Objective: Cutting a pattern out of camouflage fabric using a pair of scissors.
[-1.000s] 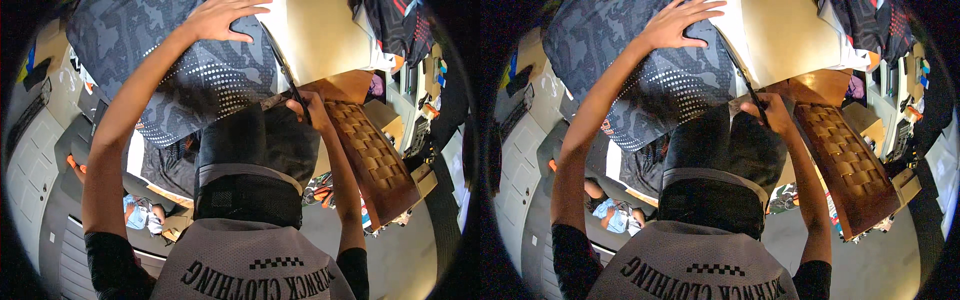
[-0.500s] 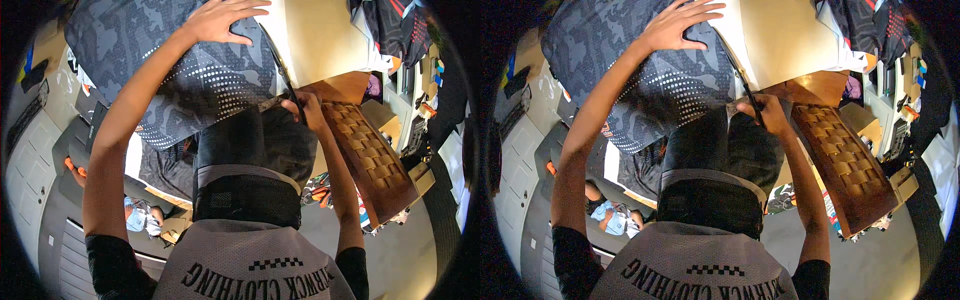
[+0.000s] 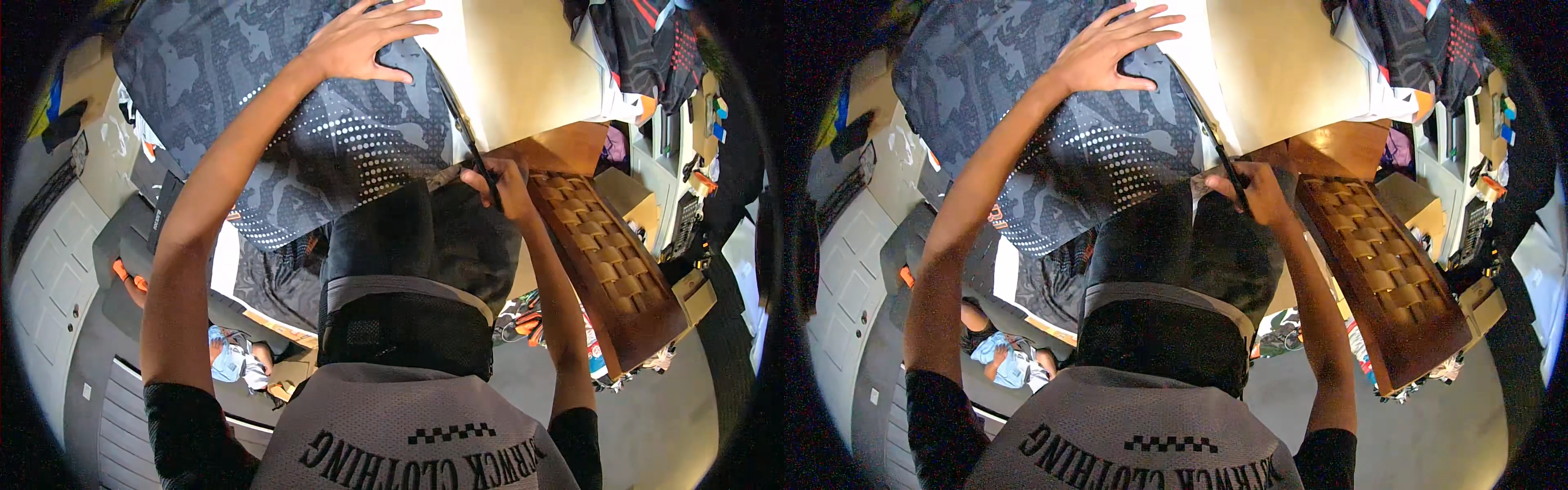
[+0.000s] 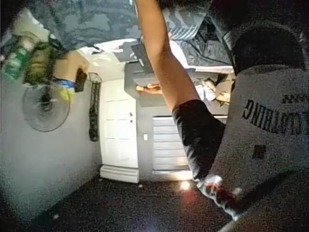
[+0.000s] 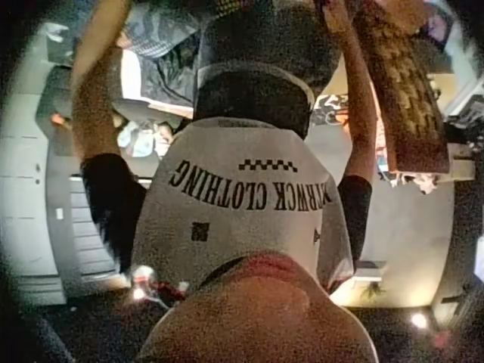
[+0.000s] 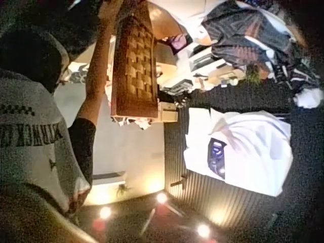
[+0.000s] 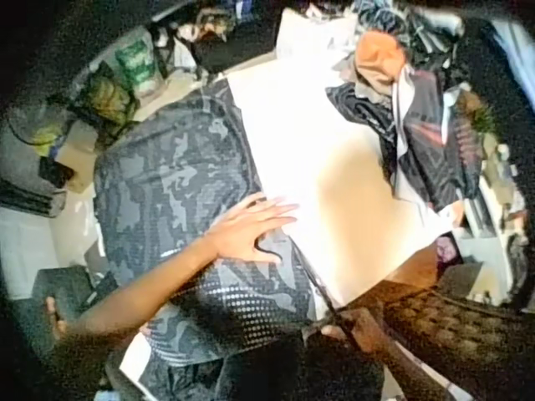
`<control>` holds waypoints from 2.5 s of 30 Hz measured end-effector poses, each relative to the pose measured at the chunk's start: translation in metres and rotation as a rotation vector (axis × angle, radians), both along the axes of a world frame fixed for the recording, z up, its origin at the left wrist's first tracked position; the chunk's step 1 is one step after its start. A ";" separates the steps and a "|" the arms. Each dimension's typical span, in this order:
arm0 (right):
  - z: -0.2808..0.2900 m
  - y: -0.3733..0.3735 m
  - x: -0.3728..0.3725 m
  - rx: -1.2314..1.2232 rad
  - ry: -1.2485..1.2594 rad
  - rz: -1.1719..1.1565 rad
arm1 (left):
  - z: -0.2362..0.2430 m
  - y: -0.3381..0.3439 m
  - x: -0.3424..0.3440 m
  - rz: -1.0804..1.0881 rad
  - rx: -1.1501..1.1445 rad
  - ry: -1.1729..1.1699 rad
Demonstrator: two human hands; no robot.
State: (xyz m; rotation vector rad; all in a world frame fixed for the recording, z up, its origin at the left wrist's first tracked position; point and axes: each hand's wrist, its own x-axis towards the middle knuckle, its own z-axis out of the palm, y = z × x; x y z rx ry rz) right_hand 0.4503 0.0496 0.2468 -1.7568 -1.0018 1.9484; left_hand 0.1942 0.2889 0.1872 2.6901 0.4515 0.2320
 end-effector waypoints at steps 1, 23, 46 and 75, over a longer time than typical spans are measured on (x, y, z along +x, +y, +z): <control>0.000 0.000 0.000 -0.003 0.011 -0.015 | 0.000 0.000 0.000 0.002 -0.004 0.004; 0.001 0.001 0.003 0.006 -0.022 -0.001 | 0.012 -0.009 -0.003 0.100 0.078 0.006; 0.020 0.027 -0.003 -0.085 0.036 0.035 | -0.005 0.020 -0.014 0.055 -0.002 0.026; 0.011 0.037 -0.009 -0.046 0.011 0.007 | -0.002 0.025 -0.008 -0.019 0.030 0.001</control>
